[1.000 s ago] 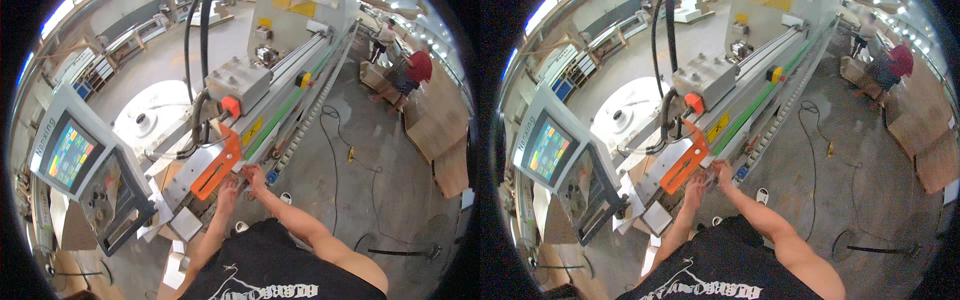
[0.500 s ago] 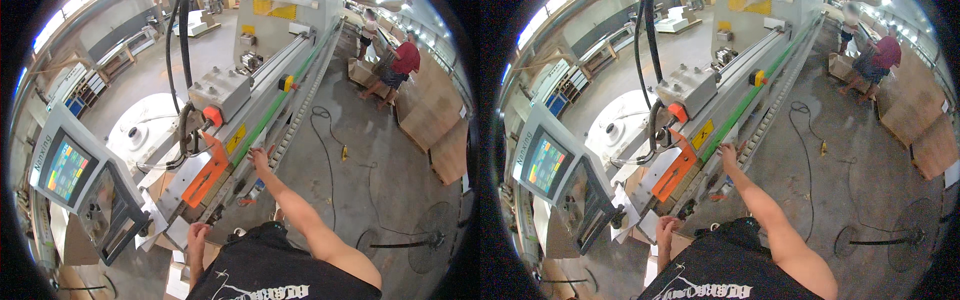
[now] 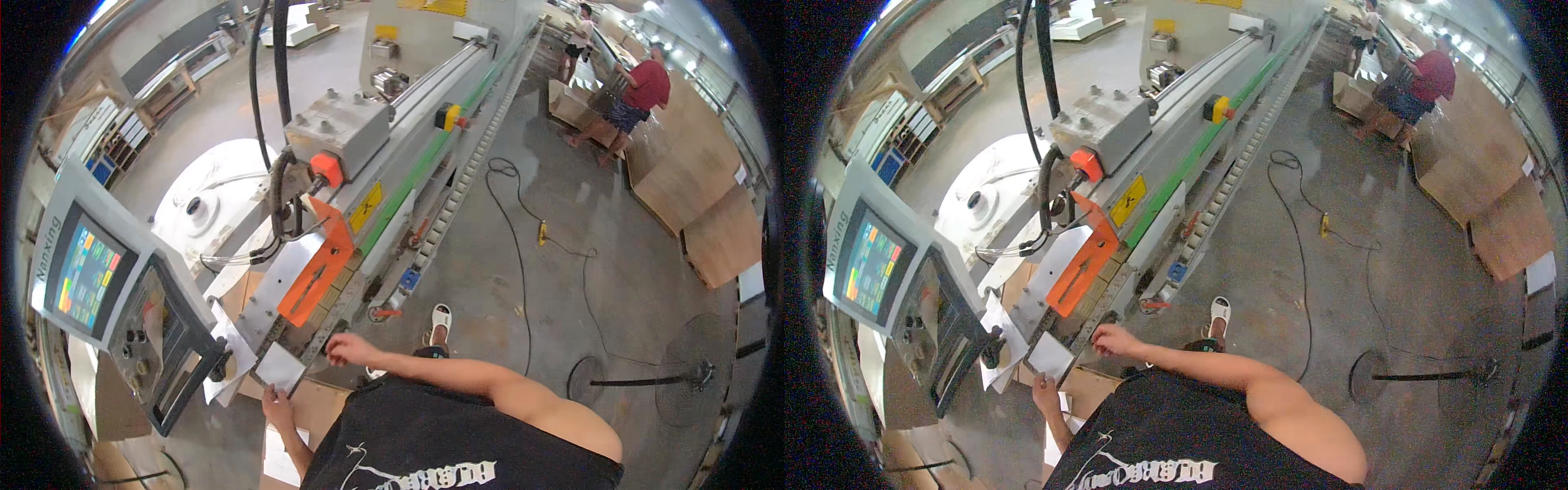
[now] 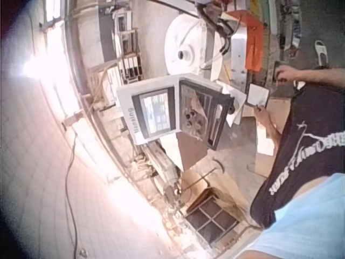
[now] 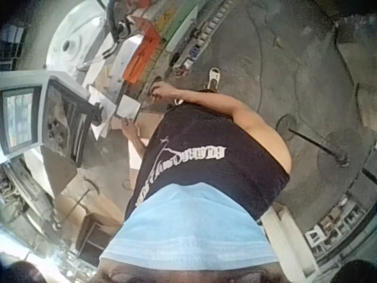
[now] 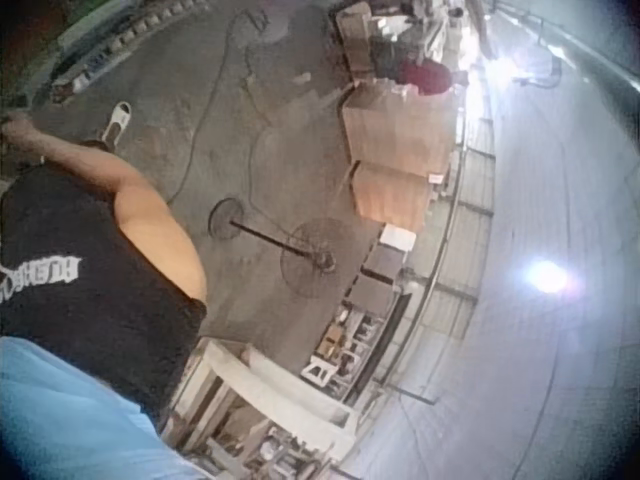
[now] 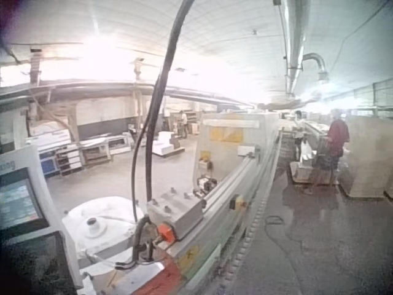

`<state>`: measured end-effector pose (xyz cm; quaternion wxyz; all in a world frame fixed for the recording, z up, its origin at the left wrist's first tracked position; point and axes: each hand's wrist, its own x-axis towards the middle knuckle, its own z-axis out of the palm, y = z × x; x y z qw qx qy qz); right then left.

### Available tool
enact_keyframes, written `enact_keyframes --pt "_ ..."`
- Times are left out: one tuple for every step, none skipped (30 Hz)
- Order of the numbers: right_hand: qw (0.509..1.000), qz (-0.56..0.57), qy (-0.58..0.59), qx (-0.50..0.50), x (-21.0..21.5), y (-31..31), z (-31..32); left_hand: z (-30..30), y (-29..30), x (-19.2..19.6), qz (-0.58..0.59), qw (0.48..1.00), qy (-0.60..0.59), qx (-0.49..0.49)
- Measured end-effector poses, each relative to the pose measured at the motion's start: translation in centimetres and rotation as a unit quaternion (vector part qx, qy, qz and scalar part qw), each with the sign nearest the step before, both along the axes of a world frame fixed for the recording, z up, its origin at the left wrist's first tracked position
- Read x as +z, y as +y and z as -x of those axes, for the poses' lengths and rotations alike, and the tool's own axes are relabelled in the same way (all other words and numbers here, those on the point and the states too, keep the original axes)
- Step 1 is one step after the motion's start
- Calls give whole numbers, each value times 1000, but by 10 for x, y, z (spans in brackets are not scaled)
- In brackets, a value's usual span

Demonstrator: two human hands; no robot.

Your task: Feeding small wood panels into an industrial edge-banding machine and stacking the finished pieces.

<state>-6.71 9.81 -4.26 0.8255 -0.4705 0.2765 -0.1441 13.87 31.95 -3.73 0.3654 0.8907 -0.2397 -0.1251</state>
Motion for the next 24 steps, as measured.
enact_keyframes --pt "999 12 -1 45 5 9 -5 -4 0 0 -22 1000 -6 -13" --pt "996 25 -2 90 9 14 -8 -6 -1 0 -44 999 -13 -27" --pt "996 26 -2 87 13 15 -8 -6 -3 -2 -43 999 -12 -30" --pt "994 33 14 100 15 15 -9 -1 -10 4 -27 998 -34 -41" --pt "992 41 30 113 16 16 -9 2 -14 6 -10 997 -55 -52" --pt "993 42 31 110 17 15 -8 3 -17 4 -8 997 -55 -56" --pt "992 39 36 118 20 17 -8 4 -17 2 24 998 -30 -41" --pt "990 36 41 126 22 17 -9 5 -17 0 55 998 -4 -26" --pt "990 36 41 129 24 15 -11 2 -18 -3 55 998 -4 -24" --pt "990 44 34 130 23 16 -13 1 -20 -3 45 997 52 -22" --pt "990 52 26 132 21 16 -16 0 -21 -5 34 993 107 -19" --pt "988 46 25 147 19 19 -19 1 -21 -7 37 996 77 -36" --pt "990 56 26 124 18 19 -22 2 -26 -7 38 997 46 -54" --pt "992 65 27 104 16 18 -24 4 -32 -8 33 996 20 -83" --pt "992 79 31 92 7 16 -27 19 -44 8 33 997 1 -63" --pt "991 93 30 87 7 15 -30 11 -42 -13 96 992 6 -76" --pt "995 87 13 43 1 8 -27 26 -63 15 67 993 24 -97" --pt "993 80 39 77 13 11 -33 21 -50 -2 118 988 62 -73" --pt "998 42 22 44 12 3 -27 36 -67 13 144 983 97 -62" --pt "1000 4 1 18 13 2 -27 32 -69 18 87 983 138 -89" --pt "1000 8 9 9 3 -4 -26 39 -79 30 123 975 161 -85" --pt "1000 20 20 -4 -6 -6 -26 43 -83 38 149 963 207 -89" --pt "1000 17 21 11 -5 -4 -27 42 -83 35 165 955 234 -74" --pt "1000 -15 -2 -10 -3 0 -27 42 -80 33 183 946 260 -60"
